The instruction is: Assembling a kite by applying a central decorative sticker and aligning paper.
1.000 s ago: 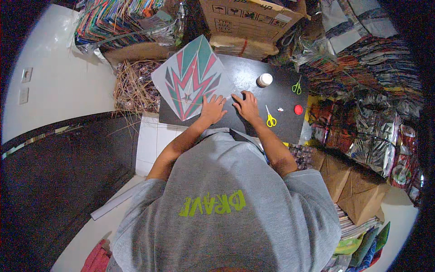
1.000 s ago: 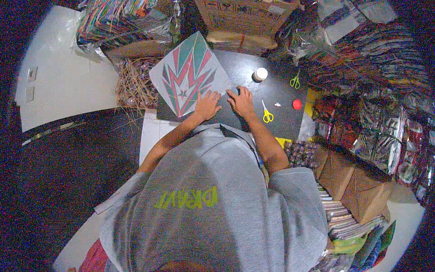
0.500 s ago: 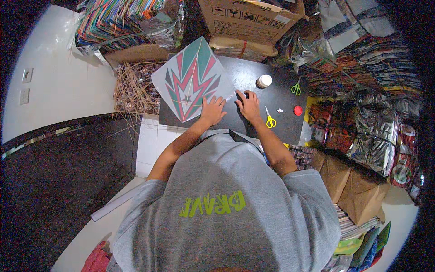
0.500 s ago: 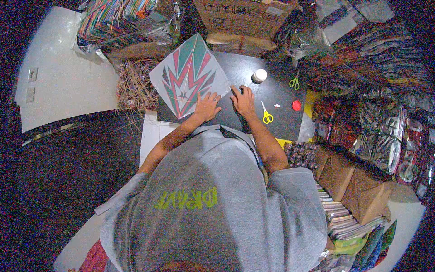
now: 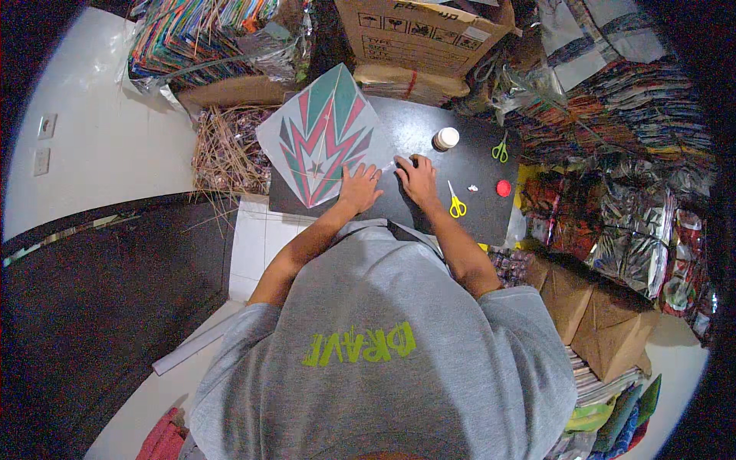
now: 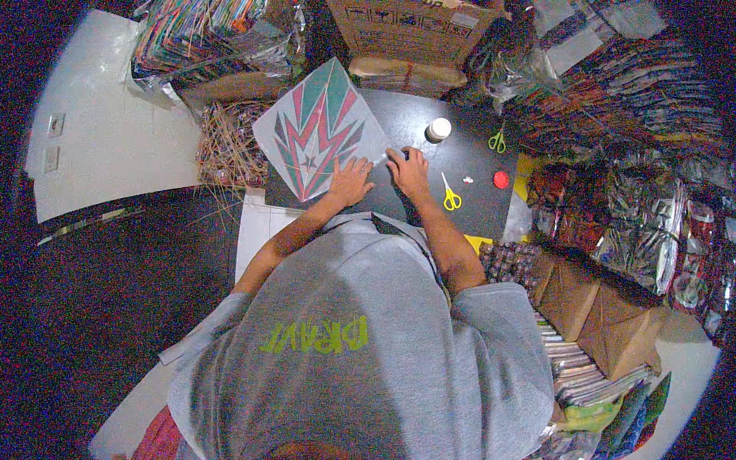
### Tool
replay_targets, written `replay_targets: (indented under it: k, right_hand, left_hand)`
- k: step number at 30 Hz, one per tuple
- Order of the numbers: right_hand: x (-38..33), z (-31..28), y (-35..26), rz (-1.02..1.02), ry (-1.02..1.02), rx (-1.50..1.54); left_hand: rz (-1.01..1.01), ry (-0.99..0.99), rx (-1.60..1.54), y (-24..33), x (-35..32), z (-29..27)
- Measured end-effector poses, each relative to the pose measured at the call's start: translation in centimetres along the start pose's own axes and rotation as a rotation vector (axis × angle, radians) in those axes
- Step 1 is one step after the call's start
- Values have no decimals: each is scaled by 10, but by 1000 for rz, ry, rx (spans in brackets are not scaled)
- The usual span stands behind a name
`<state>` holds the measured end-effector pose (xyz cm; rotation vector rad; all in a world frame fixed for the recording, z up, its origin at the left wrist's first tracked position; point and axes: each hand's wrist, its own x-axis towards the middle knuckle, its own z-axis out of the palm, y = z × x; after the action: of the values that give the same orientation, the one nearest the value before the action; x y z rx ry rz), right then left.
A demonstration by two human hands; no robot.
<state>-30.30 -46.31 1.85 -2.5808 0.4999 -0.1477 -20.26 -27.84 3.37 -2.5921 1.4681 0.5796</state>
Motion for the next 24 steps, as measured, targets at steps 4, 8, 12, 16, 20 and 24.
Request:
replay_targets:
  k: [4, 8, 12, 16, 20, 24]
  right_hand:
    - [-2, -3, -2, -132, 30, -122]
    - [3, 1, 5, 13, -10, -15]
    - [0, -1, 0, -41, -28, -72]
    - [2, -1, 0, 15, 7, -33]
    - [1, 3, 2, 3, 23, -27]
    - [1, 1, -1, 3, 40, 44]
  left_hand:
    - [0, 25, -5, -2, 0, 3]
    - [10, 11, -12, 0, 0, -2]
    - [5, 16, -10, -1, -2, -2]
    - [14, 60, -19, -2, -2, 2]
    - [17, 90, -19, -1, -1, 5]
    - [13, 84, -15, -1, -1, 5]
